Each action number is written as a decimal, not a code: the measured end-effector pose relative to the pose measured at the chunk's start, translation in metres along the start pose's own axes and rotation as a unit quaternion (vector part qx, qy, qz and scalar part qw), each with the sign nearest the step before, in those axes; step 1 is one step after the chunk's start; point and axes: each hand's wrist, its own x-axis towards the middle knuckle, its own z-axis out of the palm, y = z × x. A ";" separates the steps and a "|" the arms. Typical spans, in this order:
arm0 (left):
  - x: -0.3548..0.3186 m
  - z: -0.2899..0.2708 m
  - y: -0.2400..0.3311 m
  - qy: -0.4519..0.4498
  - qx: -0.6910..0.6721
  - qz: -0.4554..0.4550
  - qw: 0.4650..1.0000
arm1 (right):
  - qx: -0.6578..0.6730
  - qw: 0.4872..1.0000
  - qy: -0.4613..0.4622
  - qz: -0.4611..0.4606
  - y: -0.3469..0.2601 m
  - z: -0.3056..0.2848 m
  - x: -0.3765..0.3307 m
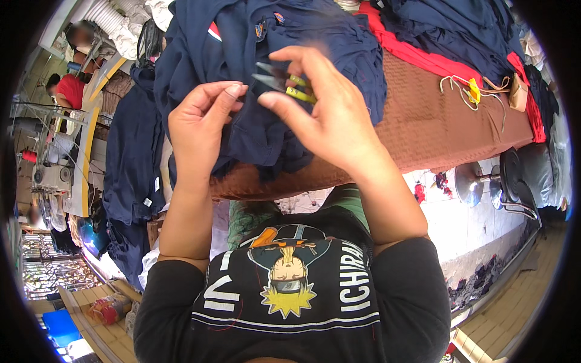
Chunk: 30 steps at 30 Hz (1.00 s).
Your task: The person uses small cutters to trim loose threads from a stack of dark blue shirts, unfolding and refolding them to reach different areas.
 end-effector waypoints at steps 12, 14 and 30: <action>-0.004 -0.002 0.004 -0.012 -0.060 -0.020 0.998 | -0.037 0.996 -0.027 -0.072 0.010 0.005 0.000; -0.005 -0.003 0.005 -0.019 -0.056 -0.005 0.998 | -0.050 0.995 -0.025 -0.081 0.008 0.008 0.001; -0.050 -0.112 0.154 -0.391 0.489 0.245 0.740 | -0.032 0.997 0.054 -0.047 -0.005 -0.021 -0.001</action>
